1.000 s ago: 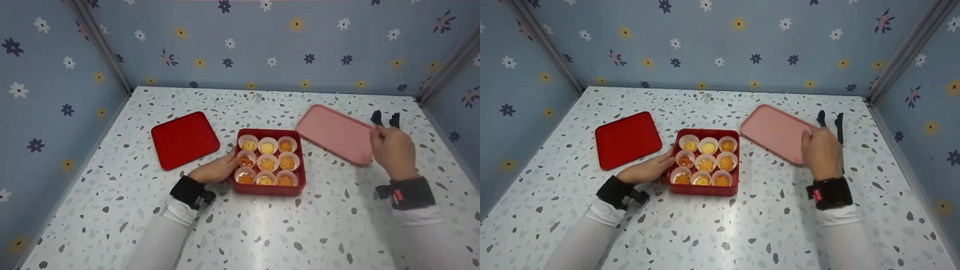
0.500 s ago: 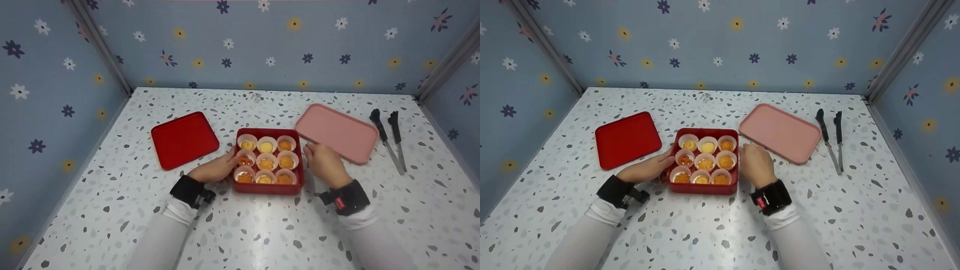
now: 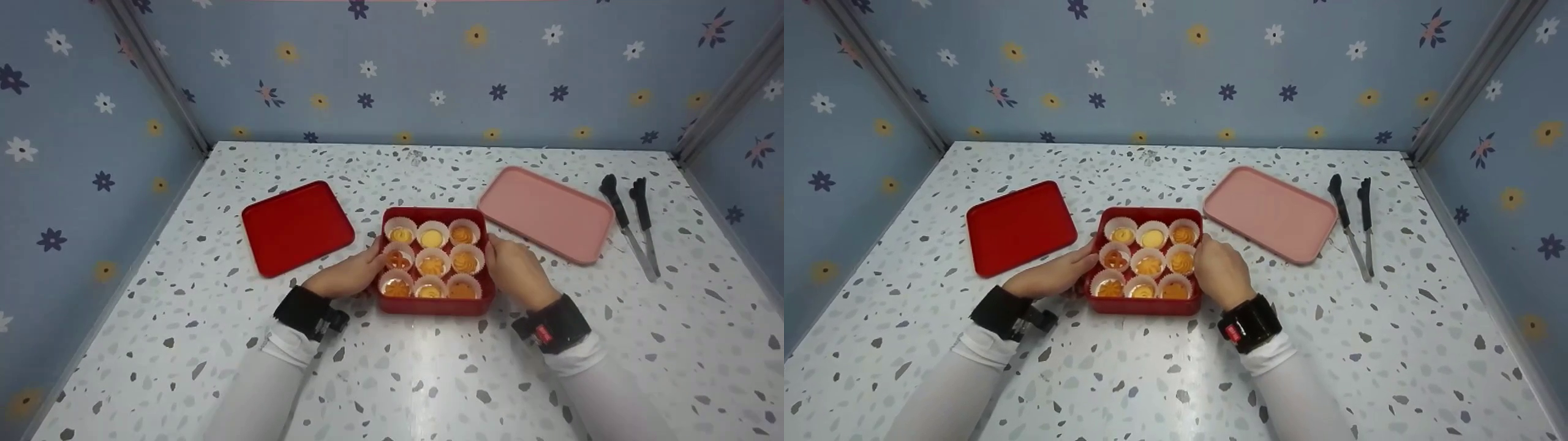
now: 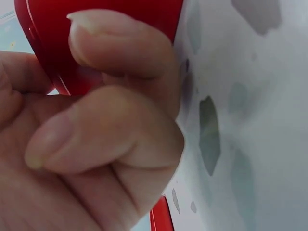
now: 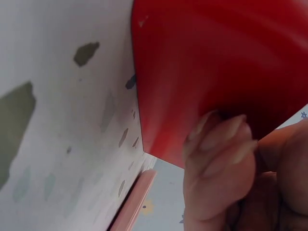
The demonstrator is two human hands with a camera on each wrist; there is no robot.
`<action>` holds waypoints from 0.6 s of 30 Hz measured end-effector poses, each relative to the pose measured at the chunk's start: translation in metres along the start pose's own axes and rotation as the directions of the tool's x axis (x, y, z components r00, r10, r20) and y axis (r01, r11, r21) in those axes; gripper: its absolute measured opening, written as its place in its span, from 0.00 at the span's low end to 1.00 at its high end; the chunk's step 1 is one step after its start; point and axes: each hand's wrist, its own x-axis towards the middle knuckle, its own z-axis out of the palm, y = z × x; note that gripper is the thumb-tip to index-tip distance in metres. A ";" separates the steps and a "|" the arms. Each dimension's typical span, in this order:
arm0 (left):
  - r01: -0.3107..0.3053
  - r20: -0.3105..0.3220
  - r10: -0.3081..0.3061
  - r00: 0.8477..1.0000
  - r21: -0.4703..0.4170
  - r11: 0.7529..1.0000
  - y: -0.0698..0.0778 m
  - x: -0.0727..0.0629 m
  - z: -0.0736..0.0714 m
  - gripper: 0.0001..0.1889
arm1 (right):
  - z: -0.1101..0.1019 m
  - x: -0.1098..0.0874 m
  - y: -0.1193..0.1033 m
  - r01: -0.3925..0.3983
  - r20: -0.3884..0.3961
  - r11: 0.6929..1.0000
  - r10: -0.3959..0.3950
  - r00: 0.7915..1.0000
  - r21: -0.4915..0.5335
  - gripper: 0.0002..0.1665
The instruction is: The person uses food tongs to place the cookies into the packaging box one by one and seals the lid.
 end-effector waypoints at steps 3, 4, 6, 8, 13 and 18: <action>-0.005 -0.003 0.005 1.000 0.015 1.000 0.001 0.000 0.000 0.47 | 0.000 0.000 0.000 -0.007 0.025 1.000 0.006 1.000 0.020 0.27; -0.002 -0.001 0.002 1.000 0.017 1.000 0.000 -0.001 0.000 0.46 | 0.001 0.000 0.000 -0.008 0.036 1.000 0.007 0.999 0.027 0.27; 0.008 0.004 -0.008 1.000 0.021 1.000 0.000 -0.001 -0.001 0.46 | 0.001 -0.001 0.001 -0.009 0.056 0.999 0.007 0.998 0.037 0.28; 0.029 0.002 -0.029 1.000 0.039 0.999 0.000 -0.002 -0.003 0.46 | 0.000 -0.001 0.001 -0.006 0.069 0.999 0.003 0.998 0.042 0.28; 0.025 -0.046 -0.022 0.999 0.062 0.998 -0.005 -0.008 -0.023 0.39 | -0.001 -0.001 0.001 0.007 0.068 1.000 -0.009 0.998 0.030 0.28; 0.038 -0.194 -0.018 0.981 0.095 0.995 -0.017 -0.023 -0.065 0.28 | 0.001 -0.001 -0.001 -0.003 0.071 1.000 0.002 0.997 0.016 0.29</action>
